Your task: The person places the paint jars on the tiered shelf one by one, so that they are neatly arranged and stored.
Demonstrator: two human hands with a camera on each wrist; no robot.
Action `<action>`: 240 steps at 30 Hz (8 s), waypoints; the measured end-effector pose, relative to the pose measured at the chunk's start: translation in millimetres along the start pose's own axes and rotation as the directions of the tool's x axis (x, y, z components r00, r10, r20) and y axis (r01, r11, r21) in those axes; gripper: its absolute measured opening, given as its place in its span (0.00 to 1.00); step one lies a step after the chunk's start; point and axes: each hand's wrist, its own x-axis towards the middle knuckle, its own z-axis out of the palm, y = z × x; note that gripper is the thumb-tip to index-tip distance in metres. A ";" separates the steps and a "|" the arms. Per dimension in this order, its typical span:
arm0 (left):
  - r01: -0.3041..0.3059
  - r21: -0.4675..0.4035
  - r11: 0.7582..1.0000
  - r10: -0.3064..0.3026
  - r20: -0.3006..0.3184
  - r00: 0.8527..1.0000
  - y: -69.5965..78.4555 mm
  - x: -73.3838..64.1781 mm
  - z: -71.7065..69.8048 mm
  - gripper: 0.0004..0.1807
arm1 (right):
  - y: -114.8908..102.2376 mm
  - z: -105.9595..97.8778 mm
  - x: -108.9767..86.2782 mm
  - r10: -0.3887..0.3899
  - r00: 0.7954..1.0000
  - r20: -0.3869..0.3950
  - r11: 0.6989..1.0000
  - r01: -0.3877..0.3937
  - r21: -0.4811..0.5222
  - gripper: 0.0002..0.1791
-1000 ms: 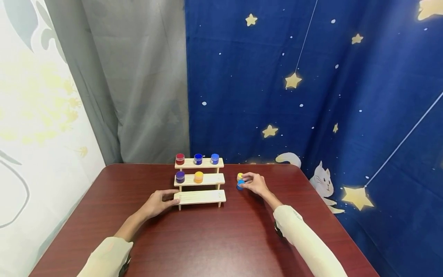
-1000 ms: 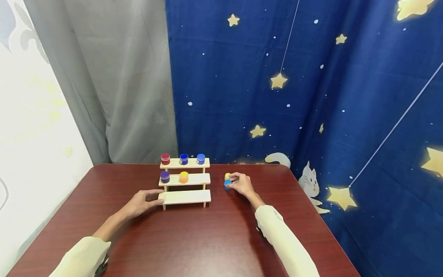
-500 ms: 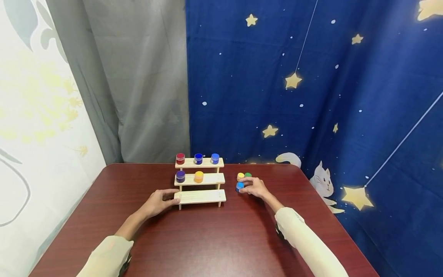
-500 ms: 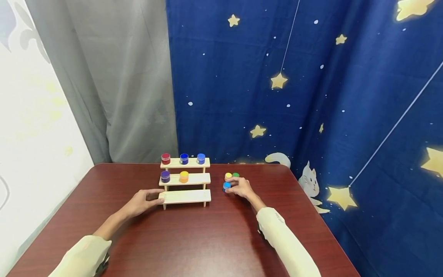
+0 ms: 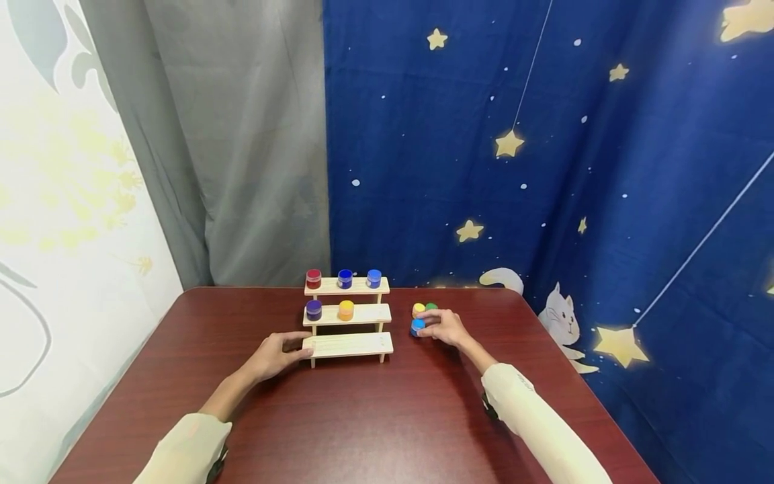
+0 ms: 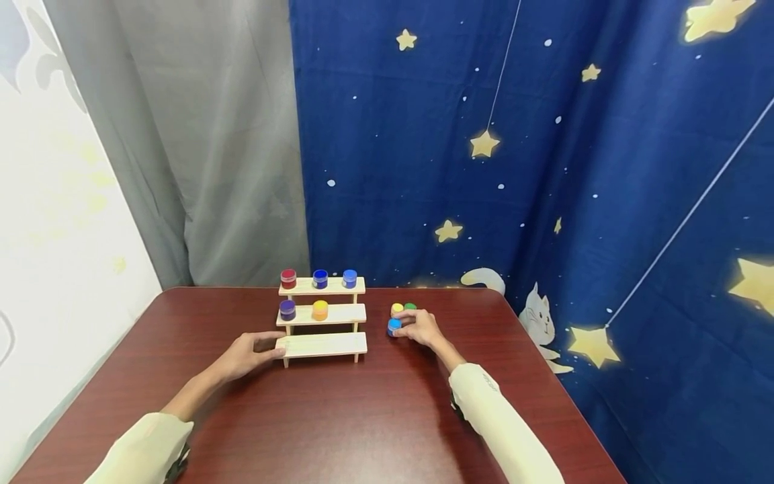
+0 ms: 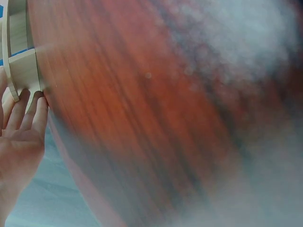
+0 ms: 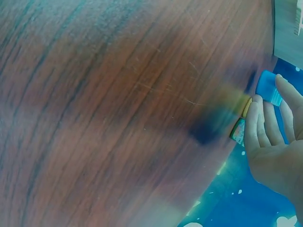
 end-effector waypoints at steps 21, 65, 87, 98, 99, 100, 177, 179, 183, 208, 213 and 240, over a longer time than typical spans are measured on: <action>-0.014 0.000 1.000 0.014 -0.008 1.000 -2.3 -0.6 -2.0 0.26 | -39.2 -4.8 1.7 -0.155 0.987 0.045 0.987 0.156 -0.024 0.25; -0.023 -0.002 1.000 0.023 -0.014 1.000 -4.3 -0.7 1.2 0.26 | -101.3 35.8 19.9 -0.215 0.972 0.096 0.975 0.218 -0.026 0.22; -0.019 -0.011 1.000 0.018 -0.017 1.000 -3.4 -0.7 2.5 0.26 | -90.9 37.5 21.2 -0.247 0.961 0.126 0.969 0.244 0.045 0.26; -0.013 -0.025 1.000 0.012 -0.015 1.000 -5.3 -0.4 0.8 0.27 | -72.0 22.2 18.1 -0.176 0.980 0.096 0.984 0.173 0.034 0.26; -0.013 -0.025 1.000 0.012 -0.014 1.000 -5.3 -0.3 0.5 0.27 | -69.9 21.2 17.6 -0.173 0.981 0.090 0.985 0.171 0.026 0.26; -0.010 -0.025 1.000 0.010 -0.015 1.000 -5.3 -0.3 0.4 0.27 | -67.7 20.1 17.1 -0.169 0.982 0.084 0.986 0.168 0.021 0.26; 0.035 -0.005 0.999 -0.035 -0.021 0.999 1.9 2.9 6.0 0.23 | 33.7 -14.0 26.1 0.100 0.972 -0.213 0.995 -0.096 0.029 0.25; 0.038 -0.010 0.999 -0.038 -0.026 0.999 1.9 2.0 5.0 0.23 | 34.6 -11.8 28.8 0.126 0.969 -0.213 0.992 -0.125 0.021 0.25; 0.029 -0.010 1.000 -0.030 -0.033 0.999 0.4 0.6 3.0 0.24 | 34.5 -8.1 32.7 0.137 0.967 -0.213 0.990 -0.140 -0.002 0.26; 0.026 0.000 1.000 -0.026 -0.023 0.999 -3.7 0.5 1.9 0.24 | 19.0 -12.7 1.5 0.019 0.993 -0.118 0.995 -0.030 -0.093 0.24; 0.016 -0.005 1.000 -0.016 -0.017 1.000 -3.6 0.6 2.0 0.24 | 8.7 -12.4 -5.1 -0.007 0.995 -0.100 0.995 -0.003 -0.097 0.24; 0.017 0.015 1.000 -0.017 -0.027 0.999 -5.6 1.3 2.3 0.24 | -31.2 1.4 -33.3 -0.225 0.973 0.055 0.967 0.229 -0.109 0.25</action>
